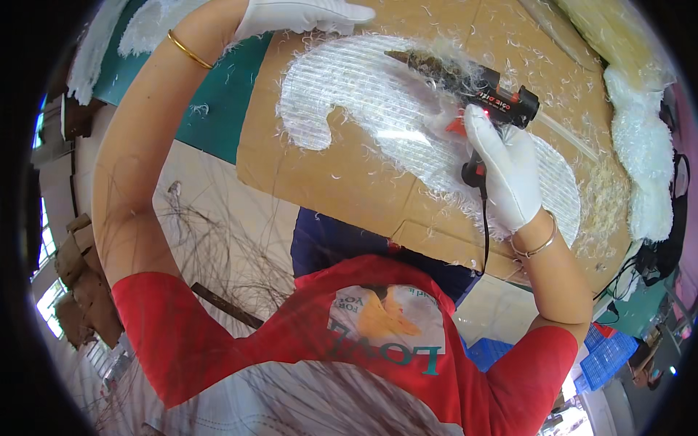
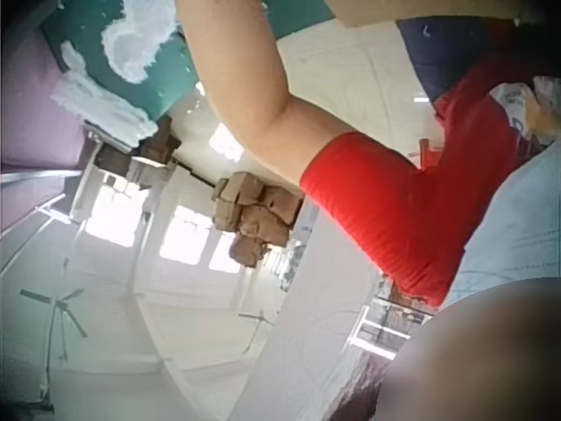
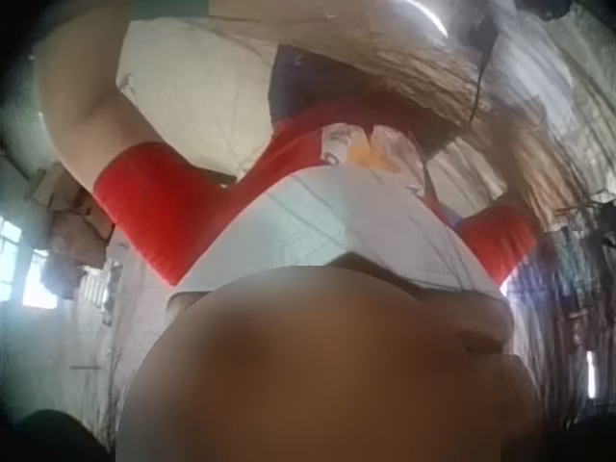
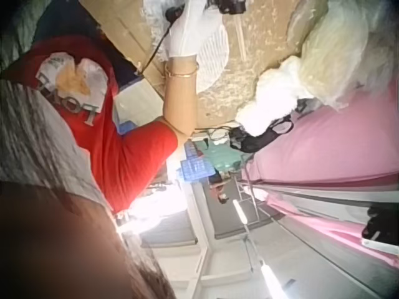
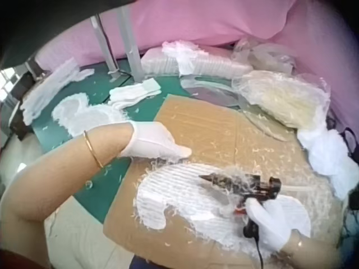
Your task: The recorder uses a hot glue gun to attach white fibrous material onto a cardboard template on a workstation.
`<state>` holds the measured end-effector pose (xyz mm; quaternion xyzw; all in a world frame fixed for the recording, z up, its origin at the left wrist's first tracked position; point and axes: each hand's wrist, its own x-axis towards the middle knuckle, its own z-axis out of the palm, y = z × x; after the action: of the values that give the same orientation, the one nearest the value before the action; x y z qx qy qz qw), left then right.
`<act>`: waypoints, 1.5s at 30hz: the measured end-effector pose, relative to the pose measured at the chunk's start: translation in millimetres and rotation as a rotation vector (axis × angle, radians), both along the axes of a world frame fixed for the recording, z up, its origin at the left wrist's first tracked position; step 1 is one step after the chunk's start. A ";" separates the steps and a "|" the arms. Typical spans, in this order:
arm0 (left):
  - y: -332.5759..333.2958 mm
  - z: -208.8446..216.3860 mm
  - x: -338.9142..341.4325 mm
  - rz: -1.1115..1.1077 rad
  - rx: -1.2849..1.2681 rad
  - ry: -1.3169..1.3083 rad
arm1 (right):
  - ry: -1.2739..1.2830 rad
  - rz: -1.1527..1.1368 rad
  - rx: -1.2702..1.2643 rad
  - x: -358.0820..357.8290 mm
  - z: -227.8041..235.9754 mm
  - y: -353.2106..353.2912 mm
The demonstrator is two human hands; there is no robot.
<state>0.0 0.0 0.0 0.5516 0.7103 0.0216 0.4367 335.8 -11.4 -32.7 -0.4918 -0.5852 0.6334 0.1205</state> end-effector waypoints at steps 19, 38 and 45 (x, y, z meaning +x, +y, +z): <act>-23.8 6.2 8.2 -0.009 0.269 0.464 | 0.054 -0.067 0.060 -4.2 -4.6 -6.9; -35.6 -35.2 -21.2 0.005 0.378 0.175 | -0.020 0.082 0.091 -20.8 30.3 -11.9; -41.9 -8.9 1.9 -0.197 0.344 0.255 | -0.062 0.048 0.145 -10.1 8.4 -3.1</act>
<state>1.9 -41.9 -8.9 0.6830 0.6882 0.0296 0.2430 325.7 -14.5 -24.3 -0.4869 -0.6445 0.5766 0.1223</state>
